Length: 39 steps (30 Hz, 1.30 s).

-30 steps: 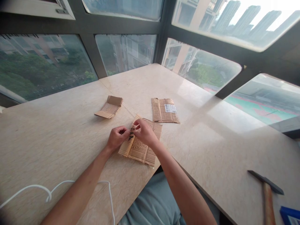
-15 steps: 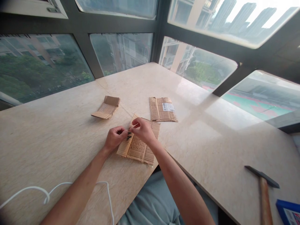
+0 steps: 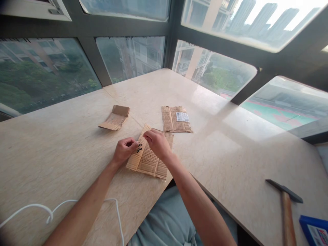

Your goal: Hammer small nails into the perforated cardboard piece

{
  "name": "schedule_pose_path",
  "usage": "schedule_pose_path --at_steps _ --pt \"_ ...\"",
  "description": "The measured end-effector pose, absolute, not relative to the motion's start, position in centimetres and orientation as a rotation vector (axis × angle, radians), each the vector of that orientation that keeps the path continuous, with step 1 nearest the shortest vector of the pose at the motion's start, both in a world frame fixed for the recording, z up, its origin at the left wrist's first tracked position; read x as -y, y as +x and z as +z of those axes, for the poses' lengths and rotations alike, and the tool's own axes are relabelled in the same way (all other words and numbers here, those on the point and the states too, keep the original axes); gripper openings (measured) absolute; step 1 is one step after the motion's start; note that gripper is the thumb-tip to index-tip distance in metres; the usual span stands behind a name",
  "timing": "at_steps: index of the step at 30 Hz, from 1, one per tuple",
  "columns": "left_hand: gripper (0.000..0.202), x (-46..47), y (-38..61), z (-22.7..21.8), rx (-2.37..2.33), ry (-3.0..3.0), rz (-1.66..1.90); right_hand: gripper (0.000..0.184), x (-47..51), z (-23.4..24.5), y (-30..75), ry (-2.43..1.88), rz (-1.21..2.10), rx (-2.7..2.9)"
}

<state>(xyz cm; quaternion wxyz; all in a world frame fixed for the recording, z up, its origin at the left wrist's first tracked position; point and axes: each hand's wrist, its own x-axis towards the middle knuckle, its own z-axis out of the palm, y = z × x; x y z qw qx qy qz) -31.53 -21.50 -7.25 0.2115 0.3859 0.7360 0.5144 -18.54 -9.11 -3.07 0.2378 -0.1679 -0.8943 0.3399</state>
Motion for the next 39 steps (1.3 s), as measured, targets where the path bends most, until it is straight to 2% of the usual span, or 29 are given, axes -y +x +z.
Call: schedule_pose_path --at_steps 3,5,7,10,13,19,23,29,34,39 --pt "0.024 21.5 -31.4 -7.1 -2.047 1.058 1.439 0.012 7.9 -2.9 -17.8 -0.538 0.995 2.327" --pt "0.024 21.5 -31.4 -7.0 -2.045 1.053 1.443 0.007 6.7 -3.2 -16.9 -0.687 1.094 2.207" --pt "0.025 21.5 -31.4 -7.1 -2.04 1.054 1.447 0.009 5.3 -3.8 -15.7 -0.894 1.12 2.119" --pt "0.026 21.5 -31.6 -7.2 -2.016 1.058 1.454 0.018 3.3 -4.8 -13.7 -1.163 0.891 2.2" --pt "0.028 21.5 -31.9 -7.3 -1.984 1.054 1.461 0.018 2.2 -5.8 -12.5 -1.253 0.725 2.253" --pt "0.029 21.5 -32.2 -7.1 -1.973 1.03 1.472 0.013 2.7 -5.9 -12.4 -1.273 0.652 2.276" --pt "0.031 21.4 -32.1 -7.0 -1.964 1.009 1.474 0.034 5.9 -4.1 -13.6 -1.209 0.624 2.314" --pt "0.031 21.6 -32.2 -6.9 -1.949 1.003 1.5 0.049 12.5 -2.7 -18.3 -1.122 0.78 2.723" --pt "0.034 21.8 -32.3 -7.0 -1.926 1.025 1.469 0.042 13.3 -3.0 -20.4 -1.138 0.773 2.801" --pt "0.039 21.7 -31.9 -6.9 -1.862 0.97 1.468 0.025 11.9 -2.8 -19.6 -0.879 0.767 2.805"
